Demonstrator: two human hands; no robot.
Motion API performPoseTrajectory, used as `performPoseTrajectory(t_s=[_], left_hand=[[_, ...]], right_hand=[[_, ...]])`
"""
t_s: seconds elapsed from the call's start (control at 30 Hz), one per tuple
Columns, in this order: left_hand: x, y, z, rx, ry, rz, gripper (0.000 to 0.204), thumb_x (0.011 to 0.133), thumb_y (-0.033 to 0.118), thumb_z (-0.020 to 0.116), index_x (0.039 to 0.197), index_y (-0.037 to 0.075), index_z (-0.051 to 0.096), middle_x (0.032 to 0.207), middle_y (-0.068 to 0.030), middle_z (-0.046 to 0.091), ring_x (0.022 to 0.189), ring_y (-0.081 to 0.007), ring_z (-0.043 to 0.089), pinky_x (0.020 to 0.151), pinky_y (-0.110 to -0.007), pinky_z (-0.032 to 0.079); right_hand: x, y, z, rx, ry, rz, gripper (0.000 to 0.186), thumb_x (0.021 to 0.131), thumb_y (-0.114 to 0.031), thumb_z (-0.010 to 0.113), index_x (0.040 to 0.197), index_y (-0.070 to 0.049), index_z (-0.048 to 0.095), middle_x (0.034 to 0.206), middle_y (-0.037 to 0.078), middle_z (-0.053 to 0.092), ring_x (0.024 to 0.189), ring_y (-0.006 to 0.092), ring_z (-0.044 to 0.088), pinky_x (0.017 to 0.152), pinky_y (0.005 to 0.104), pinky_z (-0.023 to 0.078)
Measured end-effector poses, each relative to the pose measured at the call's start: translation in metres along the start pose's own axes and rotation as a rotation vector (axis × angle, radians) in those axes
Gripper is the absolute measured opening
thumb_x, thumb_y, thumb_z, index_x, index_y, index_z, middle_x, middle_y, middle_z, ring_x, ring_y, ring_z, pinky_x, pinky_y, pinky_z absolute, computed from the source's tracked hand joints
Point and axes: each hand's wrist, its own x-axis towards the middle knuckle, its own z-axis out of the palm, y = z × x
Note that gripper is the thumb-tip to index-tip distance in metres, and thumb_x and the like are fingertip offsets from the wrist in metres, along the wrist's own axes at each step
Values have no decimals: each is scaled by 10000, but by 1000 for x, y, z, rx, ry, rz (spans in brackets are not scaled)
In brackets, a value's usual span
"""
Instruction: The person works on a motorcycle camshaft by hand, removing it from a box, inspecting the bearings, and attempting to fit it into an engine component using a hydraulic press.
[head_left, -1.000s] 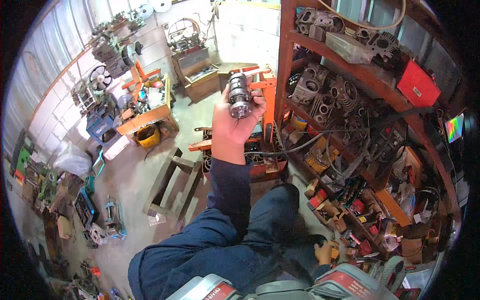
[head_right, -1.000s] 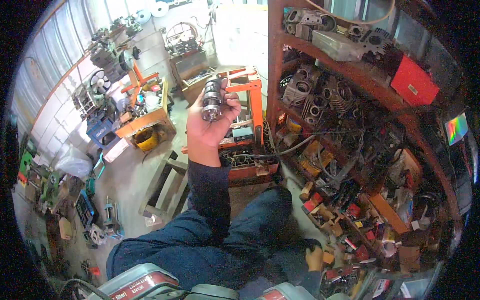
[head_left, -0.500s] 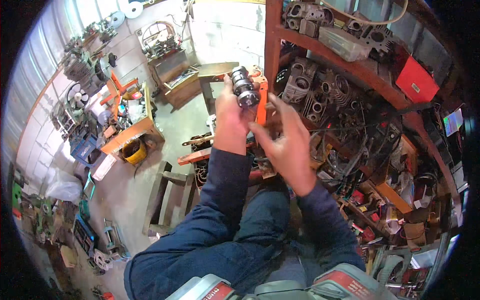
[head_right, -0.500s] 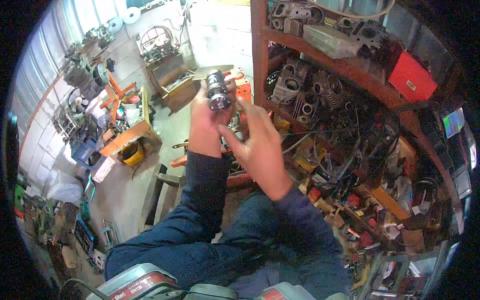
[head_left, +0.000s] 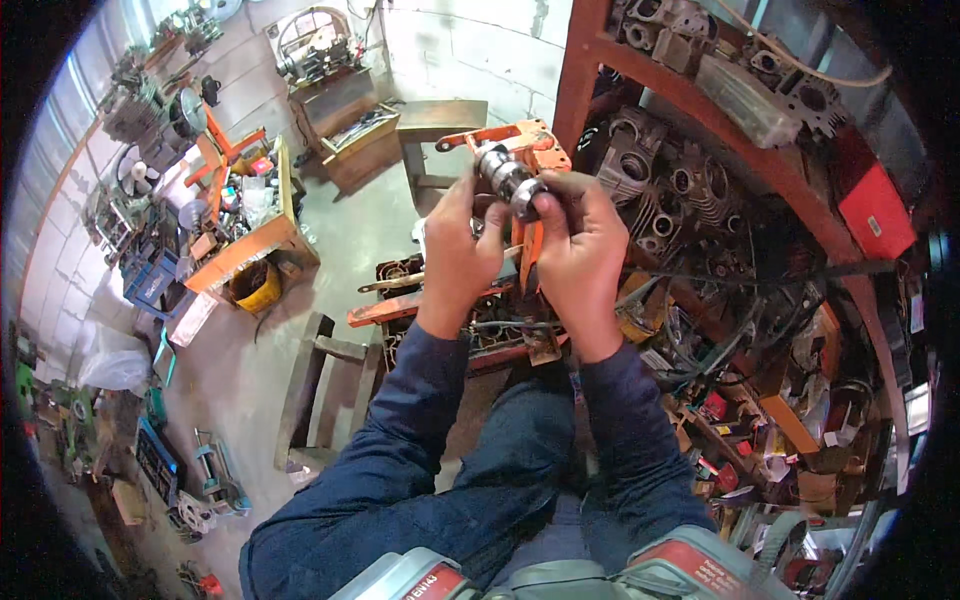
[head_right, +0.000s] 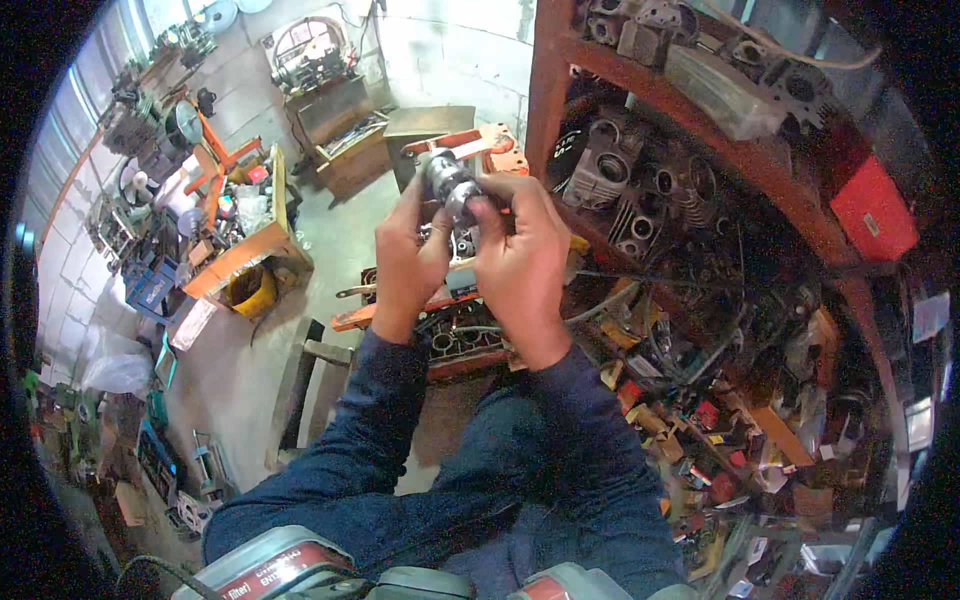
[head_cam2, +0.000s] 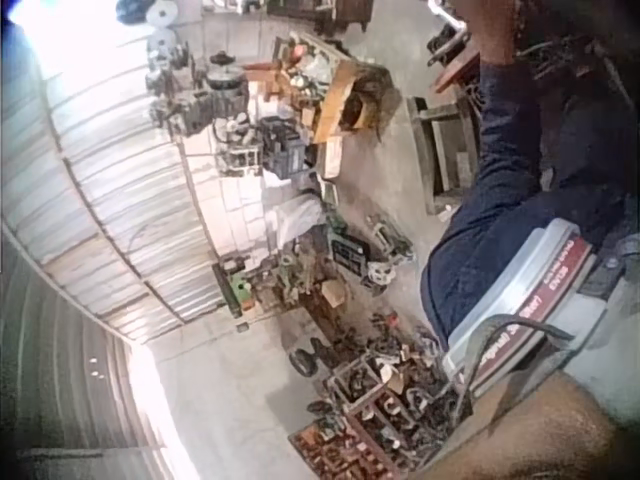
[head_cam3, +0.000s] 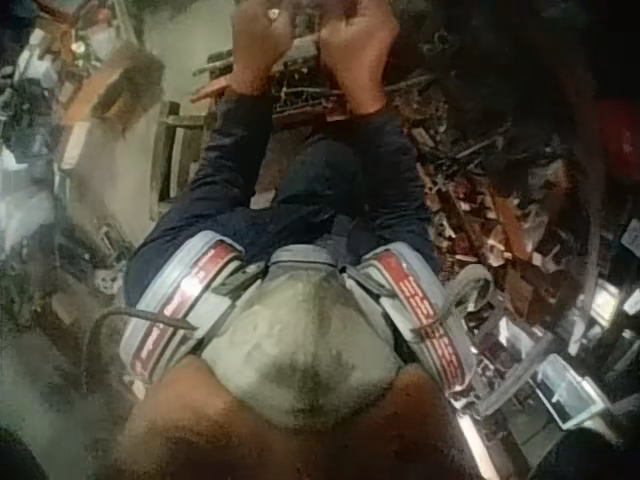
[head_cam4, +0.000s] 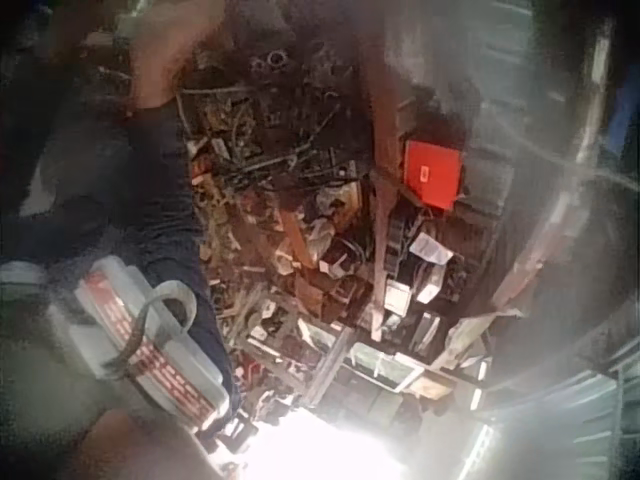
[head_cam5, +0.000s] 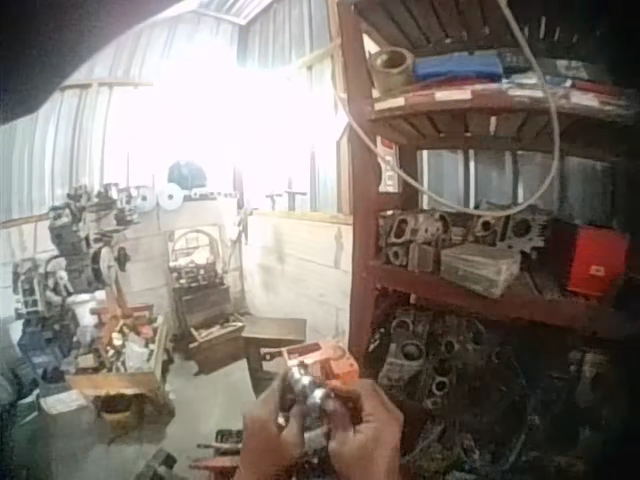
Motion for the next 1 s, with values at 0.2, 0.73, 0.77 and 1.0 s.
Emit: performPoseTrajectory(t_s=[0.2,0.73,0.77,1.0], left_hand=[[4,4,-9,344,45,22,635,707,72,794,1290,-40,568,925,-170,670,806,-315,668,715,-405,531],[7,-46,39,197,417,293,437,698,111,803,1109,75,662,1124,-104,676,967,-281,661,792,-375,555],[7,-43,38,273,388,298,425,697,108,802,1099,75,667,1124,-96,679,959,-274,659,775,-371,551],[12,-41,33,486,388,389,351,732,112,730,1077,70,686,1113,-68,700,961,-269,652,858,-380,504]], right_hand=[[2,20,19,-5,190,-131,154,833,52,644,980,4,635,939,168,666,898,319,670,820,375,510],[-31,51,39,52,133,12,199,949,-44,635,1130,30,602,1091,94,618,982,142,598,854,268,503],[-29,43,39,25,204,21,153,866,-17,701,1008,16,653,1025,162,663,968,289,657,877,360,511],[-27,39,41,33,187,3,250,830,-7,736,1064,13,649,1053,160,652,978,276,656,848,348,536]])
